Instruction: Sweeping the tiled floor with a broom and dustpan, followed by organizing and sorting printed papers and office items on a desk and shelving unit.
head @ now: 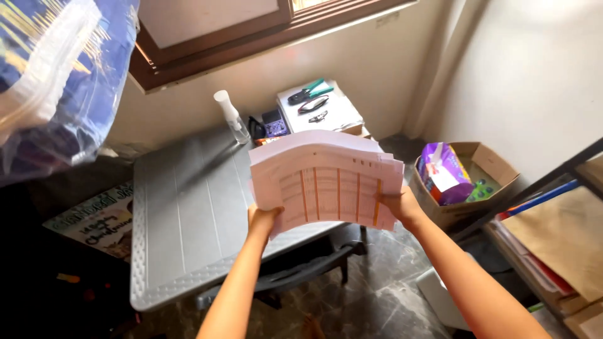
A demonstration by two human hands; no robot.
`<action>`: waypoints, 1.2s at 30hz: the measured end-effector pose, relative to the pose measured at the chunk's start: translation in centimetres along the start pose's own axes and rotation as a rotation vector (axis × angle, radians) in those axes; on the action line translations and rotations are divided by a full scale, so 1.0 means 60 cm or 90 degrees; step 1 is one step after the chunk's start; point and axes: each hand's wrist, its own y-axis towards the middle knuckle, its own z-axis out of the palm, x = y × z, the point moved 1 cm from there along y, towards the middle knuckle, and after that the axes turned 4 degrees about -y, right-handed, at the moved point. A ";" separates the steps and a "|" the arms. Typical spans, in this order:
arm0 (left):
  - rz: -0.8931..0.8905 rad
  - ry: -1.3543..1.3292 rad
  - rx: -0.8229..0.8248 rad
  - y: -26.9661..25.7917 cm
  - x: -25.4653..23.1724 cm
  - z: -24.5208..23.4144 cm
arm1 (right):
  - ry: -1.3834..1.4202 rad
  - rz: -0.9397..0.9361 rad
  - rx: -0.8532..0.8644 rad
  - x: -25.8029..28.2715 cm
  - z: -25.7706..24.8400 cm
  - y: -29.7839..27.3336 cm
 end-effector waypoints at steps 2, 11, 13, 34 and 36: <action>-0.100 -0.022 -0.062 0.027 0.022 -0.016 | 0.031 -0.012 0.015 -0.047 0.035 0.056; -0.176 -0.075 -0.038 0.118 0.074 0.029 | 0.071 -0.028 -0.015 -0.077 0.030 0.151; -0.154 -0.078 -0.023 0.123 0.084 0.036 | 0.036 -0.003 -0.003 -0.093 0.019 0.171; -0.192 -0.103 0.068 0.159 0.154 0.065 | 0.075 0.122 0.217 -0.170 0.011 0.291; -0.188 -0.110 0.061 0.166 0.159 0.057 | 0.084 0.120 0.242 -0.171 0.012 0.297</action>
